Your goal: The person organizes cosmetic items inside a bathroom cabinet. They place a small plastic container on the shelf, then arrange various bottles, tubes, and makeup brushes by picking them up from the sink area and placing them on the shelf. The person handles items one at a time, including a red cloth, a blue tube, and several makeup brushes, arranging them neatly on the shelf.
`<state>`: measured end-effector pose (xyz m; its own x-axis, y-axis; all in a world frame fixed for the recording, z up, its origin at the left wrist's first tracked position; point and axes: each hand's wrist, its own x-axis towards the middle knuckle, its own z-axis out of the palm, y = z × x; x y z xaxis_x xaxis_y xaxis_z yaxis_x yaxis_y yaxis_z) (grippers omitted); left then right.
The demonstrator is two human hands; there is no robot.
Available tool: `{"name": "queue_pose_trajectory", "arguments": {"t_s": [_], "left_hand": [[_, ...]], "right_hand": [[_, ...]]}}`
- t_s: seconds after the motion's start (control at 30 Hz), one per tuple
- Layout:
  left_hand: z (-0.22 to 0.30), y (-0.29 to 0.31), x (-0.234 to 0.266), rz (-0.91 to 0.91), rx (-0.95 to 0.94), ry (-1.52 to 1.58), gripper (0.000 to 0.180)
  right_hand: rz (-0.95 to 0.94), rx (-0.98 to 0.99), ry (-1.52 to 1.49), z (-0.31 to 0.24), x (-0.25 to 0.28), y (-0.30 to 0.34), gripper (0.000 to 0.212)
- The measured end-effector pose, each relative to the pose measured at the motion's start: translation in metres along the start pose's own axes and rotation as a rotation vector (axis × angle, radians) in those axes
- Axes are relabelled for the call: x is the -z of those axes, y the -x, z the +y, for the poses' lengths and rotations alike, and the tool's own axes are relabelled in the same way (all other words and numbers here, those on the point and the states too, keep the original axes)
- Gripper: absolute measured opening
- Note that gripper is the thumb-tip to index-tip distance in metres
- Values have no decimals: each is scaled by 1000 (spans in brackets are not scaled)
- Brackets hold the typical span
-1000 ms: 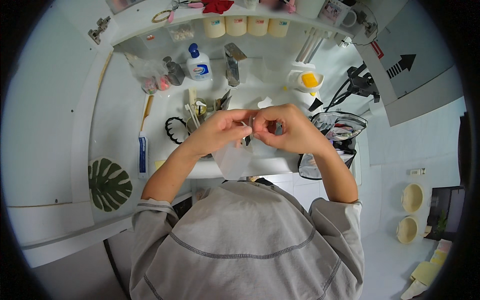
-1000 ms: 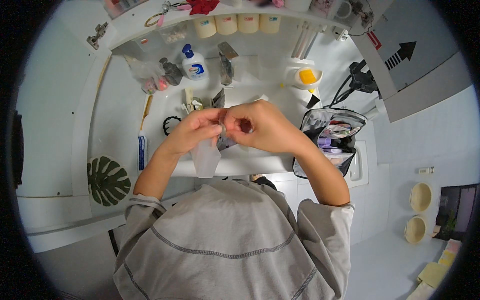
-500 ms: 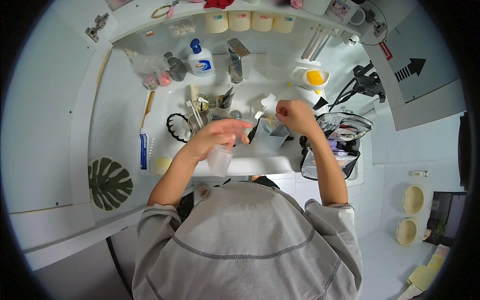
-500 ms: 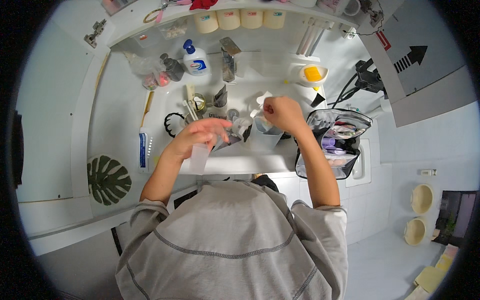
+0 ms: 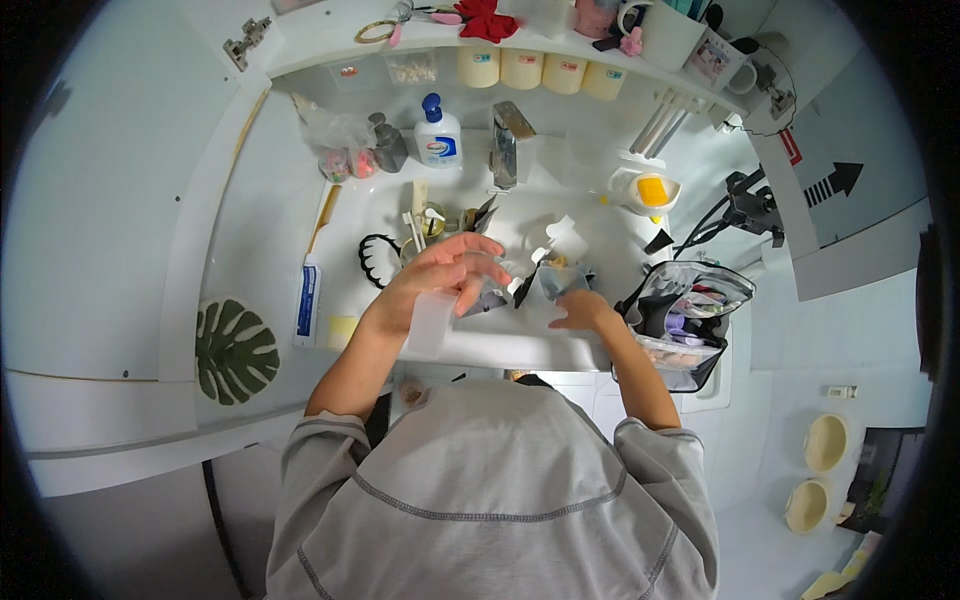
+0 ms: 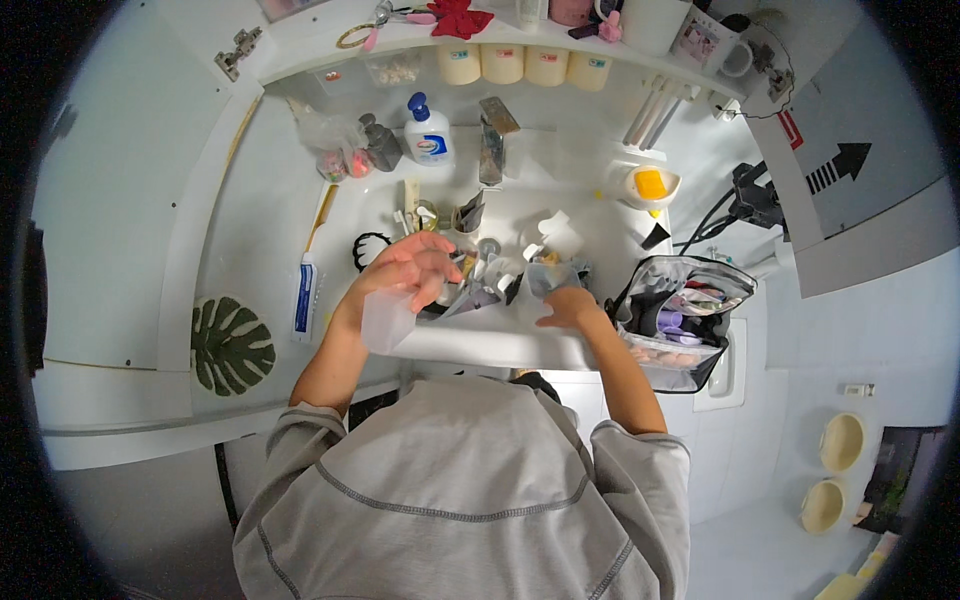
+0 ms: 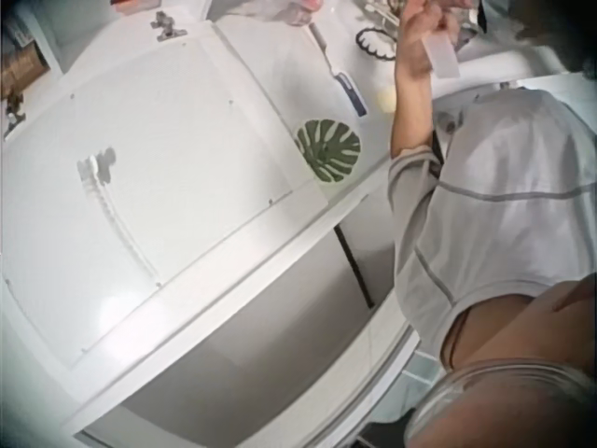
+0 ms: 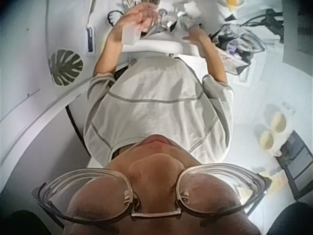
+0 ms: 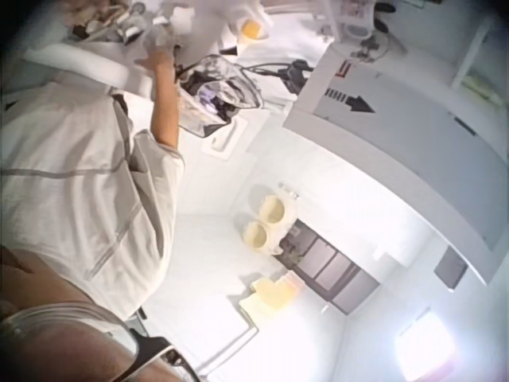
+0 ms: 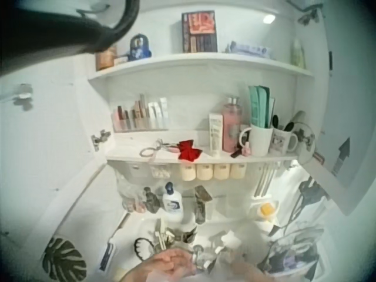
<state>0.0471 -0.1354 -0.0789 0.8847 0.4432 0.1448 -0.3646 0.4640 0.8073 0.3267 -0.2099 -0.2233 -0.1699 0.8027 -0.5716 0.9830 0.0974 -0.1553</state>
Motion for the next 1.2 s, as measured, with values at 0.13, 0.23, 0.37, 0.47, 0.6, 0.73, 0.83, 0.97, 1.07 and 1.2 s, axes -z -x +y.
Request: {"name": "queue_pose_trajectory", "arguments": {"t_s": [0.13,0.23,0.37,0.47,0.6,0.73,0.83,0.97,1.07,1.2], "left_hand": [[7,-3,-2,-24,20,-117,45],[12,-4,-11,14,38,-131,47],[15,-8,-22,22,-20,-128,50],[19,-7,-32,73,-22,-122,51],[19,-4,-33,92,-30,-89,48],[26,-1,-40,92,-39,-103,45],[30,4,-35,-16,-16,-144,42],[46,5,-35,-121,126,-365,33],[53,4,-39,-147,140,-505,32],[59,5,-48,-88,100,-558,34]], "right_hand": [[635,141,-115,-34,47,33,38],[894,503,-583,-84,124,84,40],[1158,675,-521,-117,155,116,43],[1336,692,-345,-124,151,114,41],[1459,703,-194,-128,149,110,32],[1542,701,-103,-135,158,115,26],[1320,764,-217,-131,174,130,22],[1002,878,-332,-127,192,145,14],[987,910,-324,-129,195,146,15],[1231,802,-211,-134,192,147,21]]}}
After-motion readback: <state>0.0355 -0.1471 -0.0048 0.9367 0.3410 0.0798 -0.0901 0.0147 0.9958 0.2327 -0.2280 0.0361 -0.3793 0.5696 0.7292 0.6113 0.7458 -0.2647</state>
